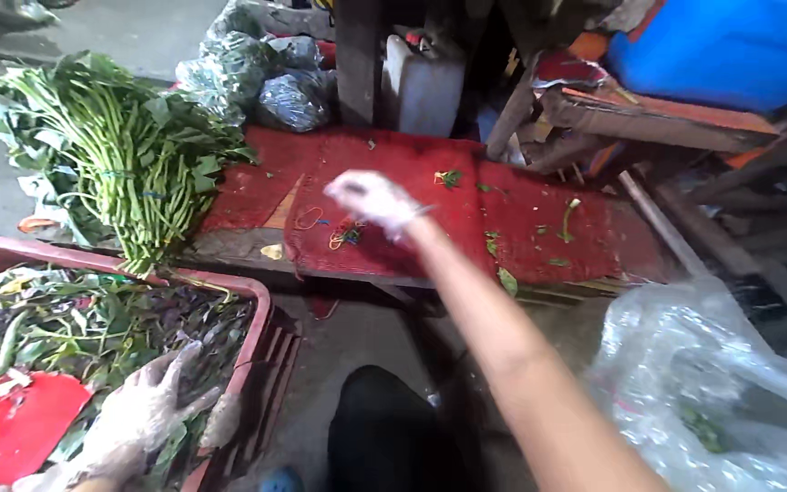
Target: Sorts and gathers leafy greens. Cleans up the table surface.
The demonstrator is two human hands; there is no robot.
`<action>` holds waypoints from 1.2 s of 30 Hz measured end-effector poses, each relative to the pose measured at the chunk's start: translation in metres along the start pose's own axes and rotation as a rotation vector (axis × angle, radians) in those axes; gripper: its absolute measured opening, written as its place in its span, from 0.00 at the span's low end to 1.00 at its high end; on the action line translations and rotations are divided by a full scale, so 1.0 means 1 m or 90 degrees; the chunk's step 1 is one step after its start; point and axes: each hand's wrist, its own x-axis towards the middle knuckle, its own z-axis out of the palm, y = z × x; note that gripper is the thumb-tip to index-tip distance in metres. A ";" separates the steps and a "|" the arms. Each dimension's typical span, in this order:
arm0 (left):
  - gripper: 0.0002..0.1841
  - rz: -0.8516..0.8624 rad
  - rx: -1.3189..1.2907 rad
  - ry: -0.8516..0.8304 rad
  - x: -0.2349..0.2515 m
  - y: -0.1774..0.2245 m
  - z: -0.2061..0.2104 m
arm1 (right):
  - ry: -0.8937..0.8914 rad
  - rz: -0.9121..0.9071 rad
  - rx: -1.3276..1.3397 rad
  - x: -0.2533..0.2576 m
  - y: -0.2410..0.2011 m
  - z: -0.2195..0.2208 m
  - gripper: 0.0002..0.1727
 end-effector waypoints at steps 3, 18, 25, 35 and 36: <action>0.42 -0.007 -0.053 -0.033 0.004 0.004 -0.013 | 0.236 0.132 0.176 -0.030 0.042 -0.086 0.19; 0.28 0.165 -0.132 0.244 0.090 0.169 -0.095 | 0.481 0.766 -0.245 -0.221 0.246 -0.216 0.24; 0.17 0.142 -0.190 0.131 0.187 0.218 -0.104 | 0.501 0.433 -0.288 -0.159 0.250 -0.204 0.25; 0.23 0.087 -0.167 0.108 0.213 0.200 -0.084 | -0.059 0.043 -0.230 0.022 0.092 -0.025 0.15; 0.24 0.075 -0.147 0.085 0.216 0.202 -0.083 | -0.094 0.059 -0.247 0.030 0.084 -0.008 0.18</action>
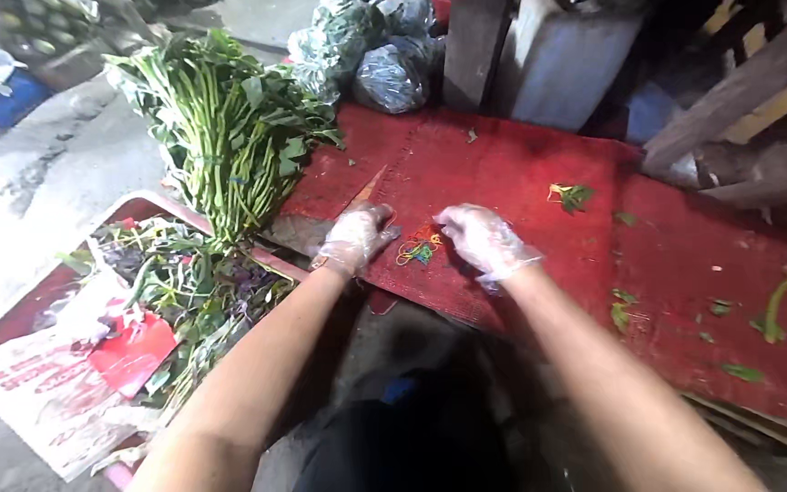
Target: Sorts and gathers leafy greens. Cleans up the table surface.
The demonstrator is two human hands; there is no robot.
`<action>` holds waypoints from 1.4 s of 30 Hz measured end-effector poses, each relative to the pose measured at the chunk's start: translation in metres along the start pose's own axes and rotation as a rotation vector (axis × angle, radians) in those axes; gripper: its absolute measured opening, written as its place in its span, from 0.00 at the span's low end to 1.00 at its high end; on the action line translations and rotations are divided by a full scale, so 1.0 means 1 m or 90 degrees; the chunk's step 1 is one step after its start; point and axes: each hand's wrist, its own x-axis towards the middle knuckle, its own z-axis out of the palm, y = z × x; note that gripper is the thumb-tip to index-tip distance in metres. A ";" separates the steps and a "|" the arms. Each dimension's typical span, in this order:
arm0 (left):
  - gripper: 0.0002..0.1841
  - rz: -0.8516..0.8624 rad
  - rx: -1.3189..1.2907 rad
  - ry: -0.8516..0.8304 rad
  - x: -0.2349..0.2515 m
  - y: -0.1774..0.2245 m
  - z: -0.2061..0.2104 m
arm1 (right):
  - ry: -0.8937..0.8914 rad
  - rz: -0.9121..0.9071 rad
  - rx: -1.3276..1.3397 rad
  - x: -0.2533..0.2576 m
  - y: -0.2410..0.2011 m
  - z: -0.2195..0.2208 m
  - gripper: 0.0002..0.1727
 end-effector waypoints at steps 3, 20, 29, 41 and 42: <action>0.19 -0.023 0.016 -0.009 0.003 -0.004 0.004 | -0.076 0.071 -0.076 0.020 -0.016 0.022 0.27; 0.15 0.068 -0.051 -0.026 0.001 -0.008 0.009 | -0.024 0.019 -0.001 0.017 -0.024 0.056 0.13; 0.21 -0.077 -0.287 -0.062 -0.002 -0.024 -0.032 | 0.063 0.342 0.725 0.013 -0.002 -0.004 0.17; 0.10 -0.085 -0.621 -0.087 -0.101 0.154 -0.164 | 0.138 0.393 0.794 -0.113 -0.099 -0.201 0.12; 0.10 -0.079 -0.685 -0.086 -0.108 0.176 -0.180 | 0.149 0.406 0.819 -0.123 -0.111 -0.212 0.12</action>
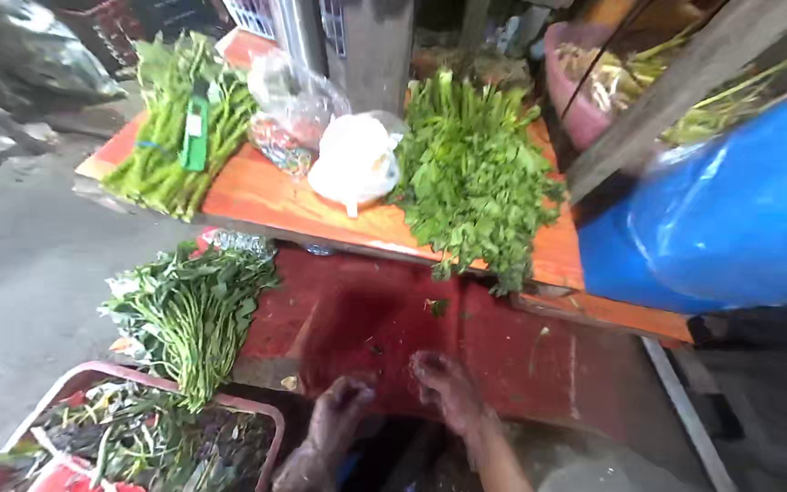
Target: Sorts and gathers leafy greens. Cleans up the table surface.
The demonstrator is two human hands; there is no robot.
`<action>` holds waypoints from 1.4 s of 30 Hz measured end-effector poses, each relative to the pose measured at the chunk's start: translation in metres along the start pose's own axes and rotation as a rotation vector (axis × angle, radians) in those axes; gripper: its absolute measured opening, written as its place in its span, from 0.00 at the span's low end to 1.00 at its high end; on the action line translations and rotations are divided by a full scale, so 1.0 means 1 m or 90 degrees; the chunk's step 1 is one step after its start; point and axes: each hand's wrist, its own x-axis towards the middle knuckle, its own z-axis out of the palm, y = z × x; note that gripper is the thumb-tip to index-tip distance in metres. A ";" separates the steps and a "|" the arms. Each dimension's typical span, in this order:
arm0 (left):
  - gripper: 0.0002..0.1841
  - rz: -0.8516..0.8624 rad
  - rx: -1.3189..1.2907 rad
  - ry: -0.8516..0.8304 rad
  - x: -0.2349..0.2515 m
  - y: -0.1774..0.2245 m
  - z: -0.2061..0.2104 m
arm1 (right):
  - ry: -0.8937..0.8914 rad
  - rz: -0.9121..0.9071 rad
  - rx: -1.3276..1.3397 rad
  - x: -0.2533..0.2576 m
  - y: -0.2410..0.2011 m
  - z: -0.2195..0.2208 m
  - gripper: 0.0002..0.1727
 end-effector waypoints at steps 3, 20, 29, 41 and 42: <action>0.10 0.030 -0.125 -0.027 -0.016 0.064 0.032 | 0.056 -0.002 0.090 -0.043 -0.033 0.017 0.10; 0.15 0.073 0.108 -0.191 -0.012 0.272 0.041 | 0.214 -0.154 -0.098 -0.120 -0.195 0.036 0.12; 0.17 -0.085 -0.073 -0.172 -0.013 0.303 -0.022 | 0.062 -0.048 0.056 -0.081 -0.214 0.057 0.10; 0.27 0.055 0.205 0.231 0.196 0.298 -0.103 | -0.115 -0.070 0.029 -0.061 -0.274 0.110 0.09; 0.25 0.070 0.213 0.251 0.212 0.303 -0.109 | -0.137 -0.108 0.008 -0.054 -0.292 0.120 0.09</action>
